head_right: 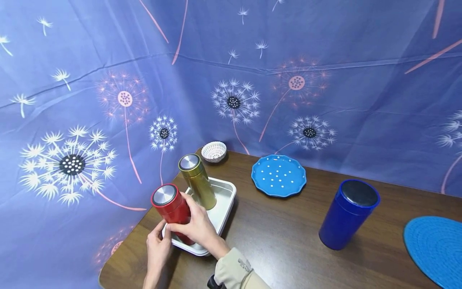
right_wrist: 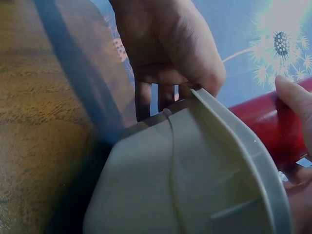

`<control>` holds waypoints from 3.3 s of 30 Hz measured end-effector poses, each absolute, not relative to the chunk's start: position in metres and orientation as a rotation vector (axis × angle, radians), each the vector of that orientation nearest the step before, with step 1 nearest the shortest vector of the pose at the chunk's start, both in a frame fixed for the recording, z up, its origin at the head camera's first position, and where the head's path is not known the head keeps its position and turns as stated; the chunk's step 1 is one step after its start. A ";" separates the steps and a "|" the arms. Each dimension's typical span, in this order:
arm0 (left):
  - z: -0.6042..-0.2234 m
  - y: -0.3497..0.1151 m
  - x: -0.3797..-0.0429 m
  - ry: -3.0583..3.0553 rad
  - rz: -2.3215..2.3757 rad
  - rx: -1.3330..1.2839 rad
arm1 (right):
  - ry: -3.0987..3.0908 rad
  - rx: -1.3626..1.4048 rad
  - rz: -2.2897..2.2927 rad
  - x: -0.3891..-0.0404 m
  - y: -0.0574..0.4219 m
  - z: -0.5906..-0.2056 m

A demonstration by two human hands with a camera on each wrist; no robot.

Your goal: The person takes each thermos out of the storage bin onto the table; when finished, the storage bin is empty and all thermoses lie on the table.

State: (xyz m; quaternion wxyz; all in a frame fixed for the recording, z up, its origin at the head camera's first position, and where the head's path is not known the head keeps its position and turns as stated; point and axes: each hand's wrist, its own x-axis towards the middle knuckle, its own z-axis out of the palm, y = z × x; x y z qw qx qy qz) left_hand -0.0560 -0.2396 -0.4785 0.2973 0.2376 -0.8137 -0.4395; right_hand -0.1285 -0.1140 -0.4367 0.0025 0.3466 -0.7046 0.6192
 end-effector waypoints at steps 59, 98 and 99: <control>-0.478 -0.242 -0.050 -2.135 -1.212 0.597 | -2.113 0.826 1.848 -0.115 -0.020 -0.351; -0.472 -0.243 -0.049 -2.173 -1.233 0.644 | -2.243 0.213 1.651 -0.127 0.106 -0.396; -0.472 -0.243 -0.049 -2.174 -1.232 0.645 | -2.244 0.198 1.650 -0.127 0.108 -0.397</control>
